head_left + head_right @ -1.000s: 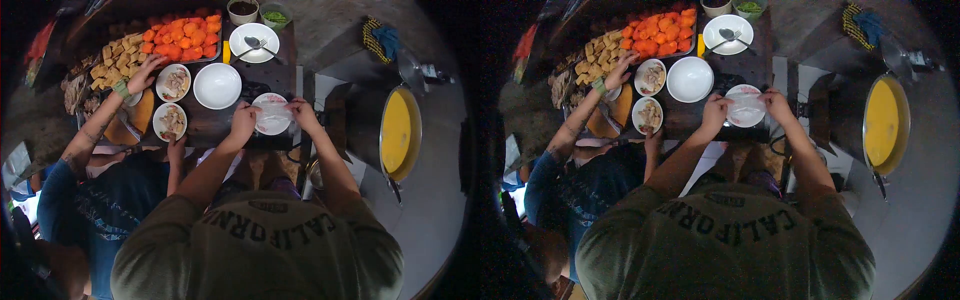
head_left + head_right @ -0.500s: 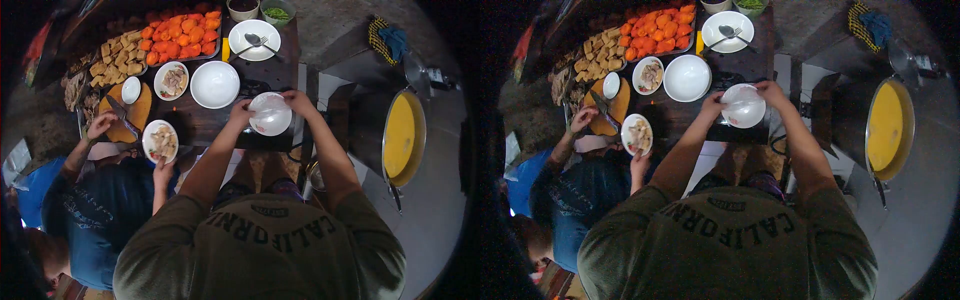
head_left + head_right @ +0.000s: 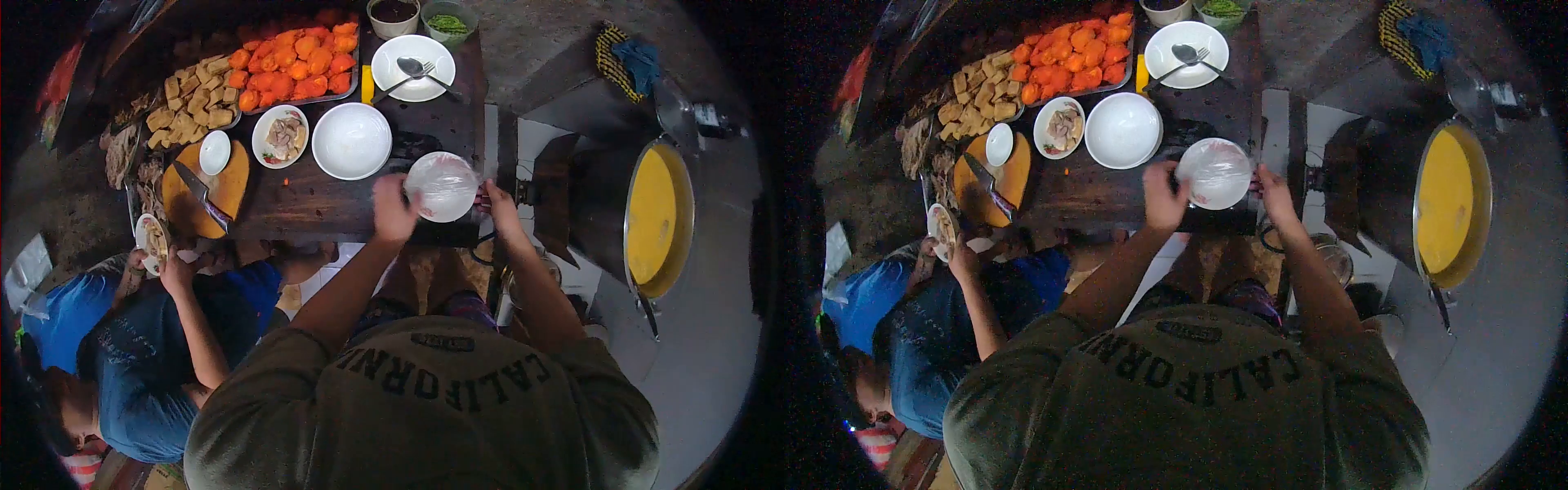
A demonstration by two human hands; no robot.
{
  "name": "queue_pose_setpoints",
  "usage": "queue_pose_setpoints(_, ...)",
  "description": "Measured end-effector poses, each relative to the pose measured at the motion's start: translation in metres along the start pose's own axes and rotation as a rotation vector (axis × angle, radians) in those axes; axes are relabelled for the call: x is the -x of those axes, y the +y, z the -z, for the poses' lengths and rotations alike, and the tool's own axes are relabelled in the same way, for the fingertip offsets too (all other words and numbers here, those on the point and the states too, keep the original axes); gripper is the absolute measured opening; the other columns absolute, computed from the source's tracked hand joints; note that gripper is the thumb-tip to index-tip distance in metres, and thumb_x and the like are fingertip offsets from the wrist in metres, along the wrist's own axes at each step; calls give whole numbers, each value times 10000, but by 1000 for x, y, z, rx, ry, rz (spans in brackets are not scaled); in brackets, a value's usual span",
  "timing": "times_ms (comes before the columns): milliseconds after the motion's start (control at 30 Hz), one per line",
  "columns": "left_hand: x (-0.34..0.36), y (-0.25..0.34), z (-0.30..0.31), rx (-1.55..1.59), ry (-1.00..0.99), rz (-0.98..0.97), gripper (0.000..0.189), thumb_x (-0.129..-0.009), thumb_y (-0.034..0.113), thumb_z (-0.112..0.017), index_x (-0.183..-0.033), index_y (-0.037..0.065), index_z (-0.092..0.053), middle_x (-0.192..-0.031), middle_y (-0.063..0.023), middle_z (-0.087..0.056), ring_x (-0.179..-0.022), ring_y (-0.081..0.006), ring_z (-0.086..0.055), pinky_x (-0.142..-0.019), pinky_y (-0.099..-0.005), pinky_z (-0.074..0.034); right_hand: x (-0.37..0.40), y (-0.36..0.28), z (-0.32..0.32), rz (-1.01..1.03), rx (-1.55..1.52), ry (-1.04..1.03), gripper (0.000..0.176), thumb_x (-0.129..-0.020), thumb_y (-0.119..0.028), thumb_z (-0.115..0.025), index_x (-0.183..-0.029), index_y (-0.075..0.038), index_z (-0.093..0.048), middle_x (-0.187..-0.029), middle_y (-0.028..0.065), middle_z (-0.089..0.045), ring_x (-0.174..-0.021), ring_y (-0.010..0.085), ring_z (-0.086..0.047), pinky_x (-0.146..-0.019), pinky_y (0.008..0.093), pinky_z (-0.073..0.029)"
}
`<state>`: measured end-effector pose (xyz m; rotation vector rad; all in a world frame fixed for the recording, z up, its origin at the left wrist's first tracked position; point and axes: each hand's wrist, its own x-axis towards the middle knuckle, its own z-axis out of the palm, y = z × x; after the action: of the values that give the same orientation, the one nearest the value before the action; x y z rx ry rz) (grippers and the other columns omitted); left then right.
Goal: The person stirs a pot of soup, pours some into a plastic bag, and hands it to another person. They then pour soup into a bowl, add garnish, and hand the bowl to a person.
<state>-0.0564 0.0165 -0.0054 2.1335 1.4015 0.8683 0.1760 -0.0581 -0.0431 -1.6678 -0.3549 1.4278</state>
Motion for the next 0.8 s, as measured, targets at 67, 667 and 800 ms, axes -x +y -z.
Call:
queue_pose_setpoints(67,-4,23,-1,-42,-238,-289,355,-764,205,-644,-1074,63,-543,-1045,-153,-530,-1010,-307,-496,-872,-423,-380,2,5,-2,90,93,-15,474,-922,-454,-469,-944,-14,-643,-876,78,-645,-768,193,-596,-715,310,-450)
queue_pose_setpoints(667,-7,43,-14,-163,-769,-195,346,-808,310,-575,-1043,56,-585,-840,-177,-650,-754,-350,-636,-675,-477,-505,-5,-104,-105,380,1126,-526,674,-896,-607,-366,-841,3,-645,-750,119,-623,-759,230,-607,-746,353,-466)
queue_pose_setpoints(800,1,29,-28,-112,-687,-268,353,-806,296,-575,-1067,59,-576,-926,-201,-635,-849,-363,-617,-744,-489,-488,-38,-68,-112,-40,839,-697,686,-893,-635,-347,-817,-24,-649,-743,67,-625,-724,164,-579,-718,317,-462)
